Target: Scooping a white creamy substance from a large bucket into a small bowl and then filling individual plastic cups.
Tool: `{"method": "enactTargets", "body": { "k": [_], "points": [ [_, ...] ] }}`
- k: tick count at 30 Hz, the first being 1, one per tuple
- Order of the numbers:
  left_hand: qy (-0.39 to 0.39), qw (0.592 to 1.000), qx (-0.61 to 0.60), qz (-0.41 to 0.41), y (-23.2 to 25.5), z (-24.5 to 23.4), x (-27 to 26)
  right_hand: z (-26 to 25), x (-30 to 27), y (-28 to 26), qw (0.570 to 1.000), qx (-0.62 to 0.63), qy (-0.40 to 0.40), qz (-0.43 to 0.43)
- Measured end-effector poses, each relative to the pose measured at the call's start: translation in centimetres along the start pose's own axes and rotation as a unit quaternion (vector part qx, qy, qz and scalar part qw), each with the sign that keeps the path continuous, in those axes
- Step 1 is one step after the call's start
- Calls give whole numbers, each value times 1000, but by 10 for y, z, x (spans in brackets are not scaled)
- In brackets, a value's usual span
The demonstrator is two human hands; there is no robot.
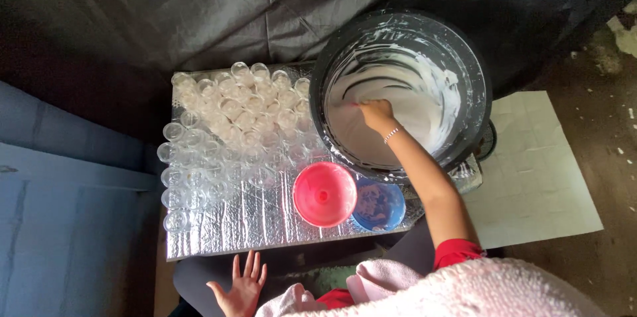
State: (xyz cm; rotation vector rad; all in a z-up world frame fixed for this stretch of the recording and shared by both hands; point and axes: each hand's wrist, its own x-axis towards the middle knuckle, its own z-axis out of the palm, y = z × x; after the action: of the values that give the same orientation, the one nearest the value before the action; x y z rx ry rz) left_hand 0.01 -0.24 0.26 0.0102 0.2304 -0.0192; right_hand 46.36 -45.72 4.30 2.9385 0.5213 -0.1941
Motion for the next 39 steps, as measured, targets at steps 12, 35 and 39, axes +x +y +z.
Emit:
{"method": "enactTargets", "body": {
  "k": [12, 35, 39],
  "points": [
    [77, 997, -6, 7, -1, 4, -3, -100, -144, 36, 993, -93, -63, -29],
    [91, 995, 32, -9, -3, 10, 3, -39, -151, -28, 952, 177, -49, 247],
    [126, 990, 61, -5, -3, 11, 3, -63, -156, -35, 913, 280, -119, 271]
  ]
}}
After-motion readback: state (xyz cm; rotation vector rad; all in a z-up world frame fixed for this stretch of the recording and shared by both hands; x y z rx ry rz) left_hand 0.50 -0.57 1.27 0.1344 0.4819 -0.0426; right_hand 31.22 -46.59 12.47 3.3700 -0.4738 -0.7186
